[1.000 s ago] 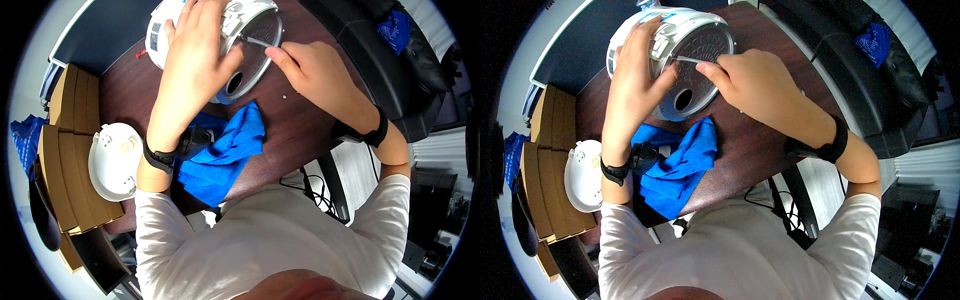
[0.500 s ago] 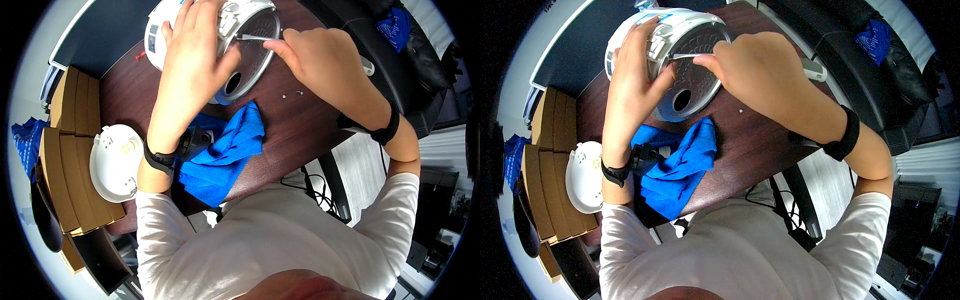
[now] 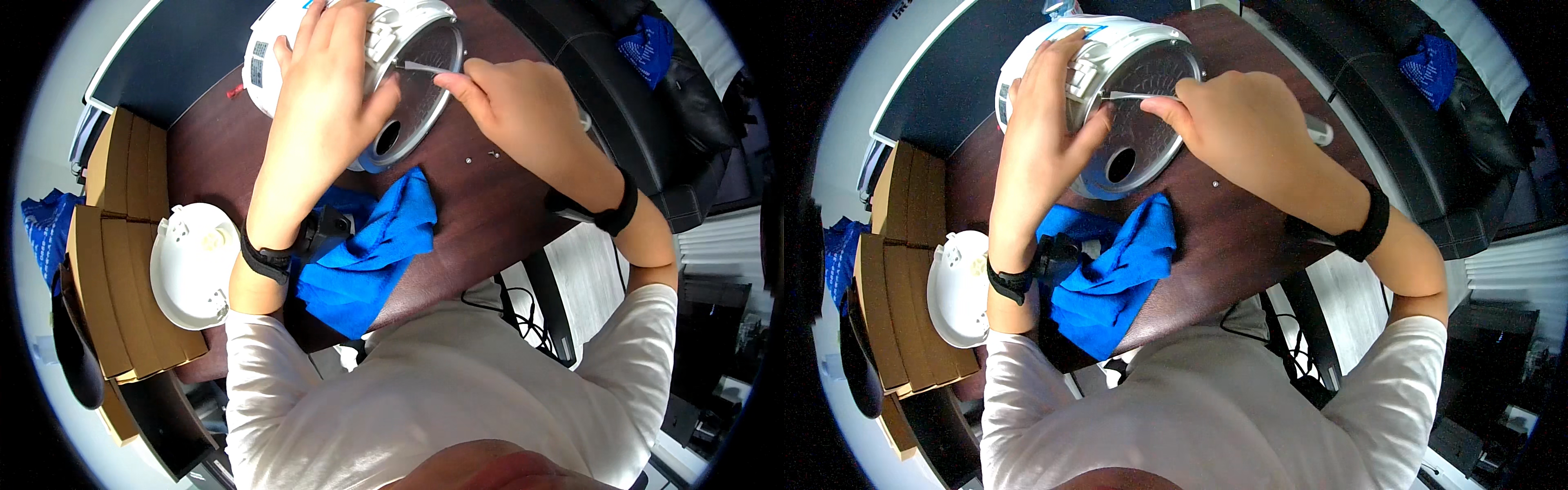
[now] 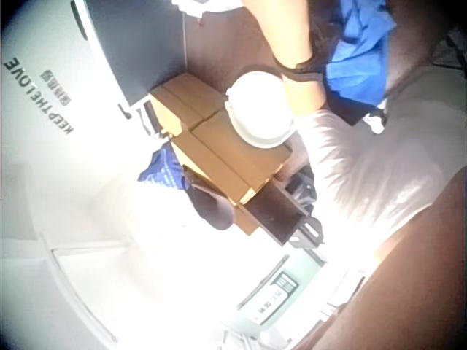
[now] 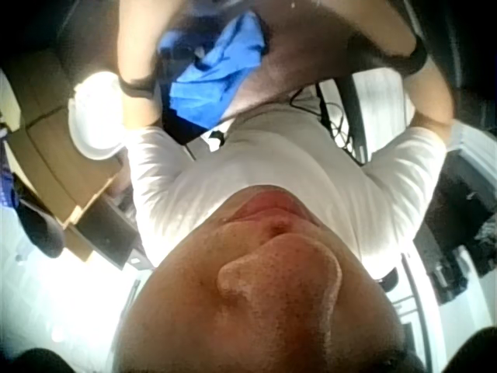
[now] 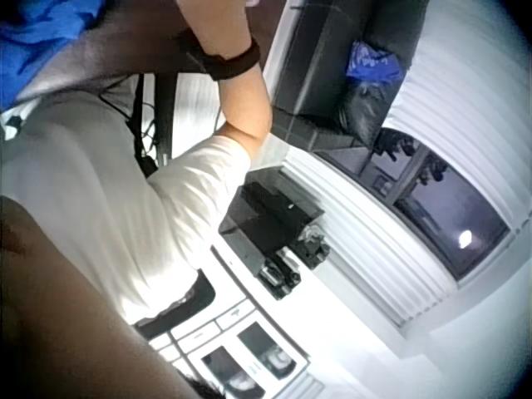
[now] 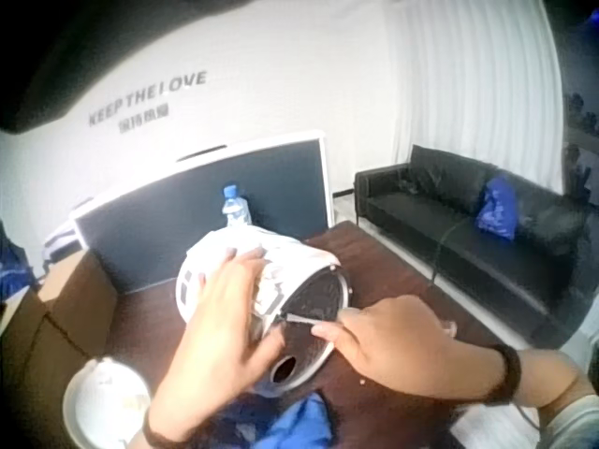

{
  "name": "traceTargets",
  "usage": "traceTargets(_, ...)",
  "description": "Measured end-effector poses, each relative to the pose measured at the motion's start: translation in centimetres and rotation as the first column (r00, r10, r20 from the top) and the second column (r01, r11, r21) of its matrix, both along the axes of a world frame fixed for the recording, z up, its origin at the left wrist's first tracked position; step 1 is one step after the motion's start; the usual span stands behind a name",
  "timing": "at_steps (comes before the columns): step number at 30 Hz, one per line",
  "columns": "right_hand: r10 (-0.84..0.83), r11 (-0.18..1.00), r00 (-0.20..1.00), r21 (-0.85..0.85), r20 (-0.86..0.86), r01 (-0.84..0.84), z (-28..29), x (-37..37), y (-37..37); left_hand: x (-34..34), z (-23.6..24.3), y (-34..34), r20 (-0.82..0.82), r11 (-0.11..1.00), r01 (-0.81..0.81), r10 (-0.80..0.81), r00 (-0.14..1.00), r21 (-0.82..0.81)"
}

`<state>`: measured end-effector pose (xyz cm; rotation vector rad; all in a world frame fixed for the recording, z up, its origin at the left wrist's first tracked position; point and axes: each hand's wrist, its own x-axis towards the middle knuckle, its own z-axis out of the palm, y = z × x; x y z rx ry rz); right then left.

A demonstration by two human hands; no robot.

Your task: The person uses a screwdriver to repeatedly loosen and remove screws from the base of a white appliance. The screws are placed on the table as they are removed. The person continues this process throughout the clip.

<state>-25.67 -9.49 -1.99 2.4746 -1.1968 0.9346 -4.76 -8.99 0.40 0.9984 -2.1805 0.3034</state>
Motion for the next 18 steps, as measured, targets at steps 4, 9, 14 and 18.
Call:
traceTargets(4, -0.133, 0.957, 0.966, -0.281, -0.221, 0.068, 1.1, -0.3, 0.2, 0.1, -0.2, -0.2, 0.006, 1.0, 0.008, -0.007, 1.0, -0.023)
traceTargets(9, -0.07, 0.916, 0.955, -0.398, -0.288, -0.053, 0.8, -0.9, -0.6, 0.3, -0.5, -0.3, 0.006, 0.999, 0.004, -0.004, 1.0, -0.047)
traceTargets(14, -0.047, 0.85, 0.918, -0.499, -0.394, -0.17, 1.2, -1.2, -1.3, -0.5, 0.0, 0.7, -0.041, 0.992, -0.1, 0.103, 0.994, 0.074)
traceTargets(18, 0.009, 0.943, 0.925, -0.304, -0.381, -0.135, 2.8, -1.1, -1.3, -0.7, -0.1, 0.6, -0.04, 0.992, -0.104, 0.107, 0.993, 0.077)
